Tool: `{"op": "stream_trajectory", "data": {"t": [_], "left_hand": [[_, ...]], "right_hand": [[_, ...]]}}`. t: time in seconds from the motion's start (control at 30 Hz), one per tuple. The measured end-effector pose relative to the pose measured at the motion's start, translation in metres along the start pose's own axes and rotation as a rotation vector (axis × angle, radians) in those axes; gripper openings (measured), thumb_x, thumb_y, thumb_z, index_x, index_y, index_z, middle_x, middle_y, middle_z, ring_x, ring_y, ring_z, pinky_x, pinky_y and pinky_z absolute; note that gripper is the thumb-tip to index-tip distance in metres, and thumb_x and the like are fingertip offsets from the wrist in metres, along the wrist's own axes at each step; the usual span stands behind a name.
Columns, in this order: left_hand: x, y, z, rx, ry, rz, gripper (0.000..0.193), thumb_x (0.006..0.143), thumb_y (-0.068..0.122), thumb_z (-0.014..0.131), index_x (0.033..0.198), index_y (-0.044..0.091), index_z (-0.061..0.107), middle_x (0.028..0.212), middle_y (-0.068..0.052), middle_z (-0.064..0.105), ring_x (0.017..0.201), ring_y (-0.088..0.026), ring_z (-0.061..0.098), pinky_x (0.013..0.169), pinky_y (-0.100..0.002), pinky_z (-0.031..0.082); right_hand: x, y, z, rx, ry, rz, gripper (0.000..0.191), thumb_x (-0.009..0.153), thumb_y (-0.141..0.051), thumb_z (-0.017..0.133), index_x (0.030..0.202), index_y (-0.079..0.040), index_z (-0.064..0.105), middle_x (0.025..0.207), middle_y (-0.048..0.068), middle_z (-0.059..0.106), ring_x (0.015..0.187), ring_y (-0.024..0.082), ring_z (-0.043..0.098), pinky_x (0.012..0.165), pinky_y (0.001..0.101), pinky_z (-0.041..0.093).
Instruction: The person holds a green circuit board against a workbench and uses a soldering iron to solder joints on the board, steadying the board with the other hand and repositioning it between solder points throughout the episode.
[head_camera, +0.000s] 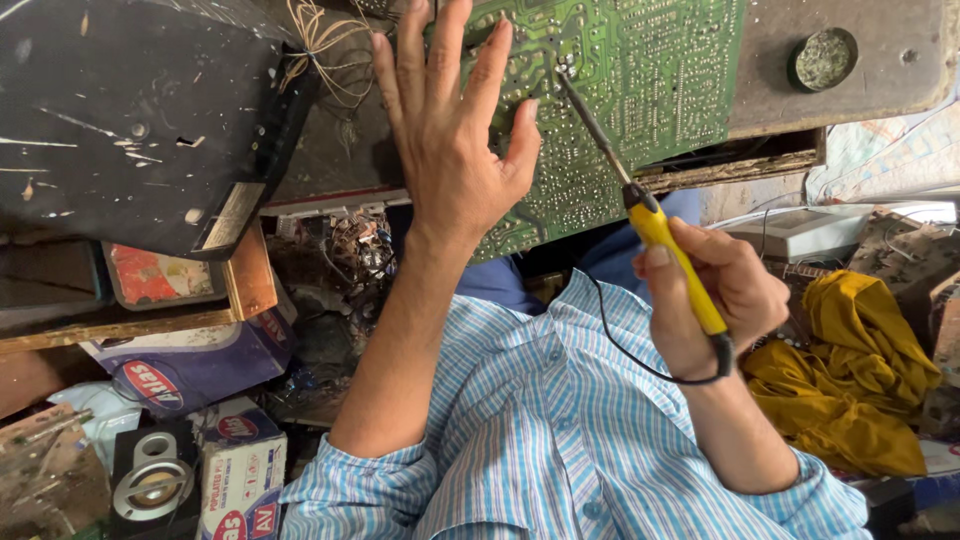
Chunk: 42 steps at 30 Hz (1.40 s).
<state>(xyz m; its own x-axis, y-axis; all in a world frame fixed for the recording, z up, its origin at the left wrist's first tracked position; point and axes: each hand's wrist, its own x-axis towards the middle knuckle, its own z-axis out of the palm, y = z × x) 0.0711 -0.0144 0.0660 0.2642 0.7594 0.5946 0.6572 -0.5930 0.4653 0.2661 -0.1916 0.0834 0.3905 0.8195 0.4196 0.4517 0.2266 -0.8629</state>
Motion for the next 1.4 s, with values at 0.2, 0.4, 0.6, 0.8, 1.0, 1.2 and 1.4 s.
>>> {"op": "stream_trajectory", "data": {"t": [0.2,0.4,0.6,0.8,1.0,1.2,1.4], "left_hand": [[0.0,-0.003,0.005,0.019,-0.002,-0.003,0.055,0.102,0.032,0.075,0.151,0.013,0.058,0.167,-0.011,0.034,0.16,-0.037,0.022,0.129,-0.062,0.002],[0.004,0.006,-0.005,0.081,-0.037,-0.025,0.053,0.102,0.035,0.073,0.148,0.012,0.061,0.164,-0.012,0.037,0.157,-0.039,0.025,0.128,-0.068,-0.002],[0.008,0.012,-0.012,0.044,-0.025,-0.045,0.049,0.103,0.036,0.071,0.145,0.013,0.063,0.162,-0.011,0.041,0.156,-0.039,0.03,0.127,-0.064,0.0],[-0.001,0.014,-0.01,0.109,-0.036,-0.074,0.051,0.101,0.037,0.071,0.144,0.011,0.064,0.16,-0.015,0.041,0.153,-0.043,0.032,0.126,-0.07,0.001],[-0.005,0.008,-0.002,0.125,0.009,-0.054,0.048,0.102,0.038,0.071,0.144,0.014,0.065,0.161,-0.012,0.041,0.153,-0.041,0.032,0.129,-0.07,0.008],[-0.01,-0.001,-0.002,0.096,0.005,-0.028,0.053,0.106,0.037,0.073,0.153,0.017,0.057,0.167,-0.008,0.036,0.152,-0.036,0.031,0.128,-0.064,0.018],[-0.012,-0.001,-0.001,0.074,0.021,-0.031,0.058,0.103,0.034,0.077,0.154,0.019,0.054,0.168,-0.007,0.034,0.153,-0.035,0.03,0.127,-0.063,0.019]], "right_hand": [[0.03,-0.003,-0.068,0.105,0.206,0.048,0.018,0.116,-0.01,0.068,0.114,0.008,0.065,0.095,0.018,0.073,0.074,0.02,0.072,0.067,0.028,0.06],[0.047,0.029,-0.093,-0.13,0.177,0.061,0.014,0.113,-0.006,0.071,0.112,0.008,0.068,0.09,0.016,0.071,0.073,0.02,0.07,0.059,0.0252,0.055],[0.049,0.057,-0.105,-0.22,0.18,-0.001,0.008,0.113,-0.001,0.066,0.113,0.006,0.063,0.097,0.015,0.07,0.08,0.019,0.072,0.07,0.0273,0.062],[0.057,0.096,-0.136,-0.221,0.167,0.035,0.012,0.117,-0.001,0.064,0.123,0.009,0.062,0.104,0.022,0.071,0.083,0.021,0.072,0.073,0.0306,0.064],[0.061,0.11,-0.134,-0.304,0.176,0.017,0.009,0.117,-0.001,0.071,0.117,0.007,0.066,0.099,0.021,0.075,0.077,0.021,0.077,0.061,0.0278,0.064],[0.032,0.083,-0.103,0.145,0.219,-0.027,0.017,0.115,-0.002,0.07,0.126,0.01,0.064,0.103,0.024,0.071,0.08,0.025,0.073,0.066,0.0324,0.062],[-0.005,0.045,-0.042,0.226,-0.011,0.03,0.022,0.108,-0.009,0.075,0.114,0.009,0.065,0.097,0.017,0.071,0.077,0.017,0.073,0.068,0.0275,0.061]]}}
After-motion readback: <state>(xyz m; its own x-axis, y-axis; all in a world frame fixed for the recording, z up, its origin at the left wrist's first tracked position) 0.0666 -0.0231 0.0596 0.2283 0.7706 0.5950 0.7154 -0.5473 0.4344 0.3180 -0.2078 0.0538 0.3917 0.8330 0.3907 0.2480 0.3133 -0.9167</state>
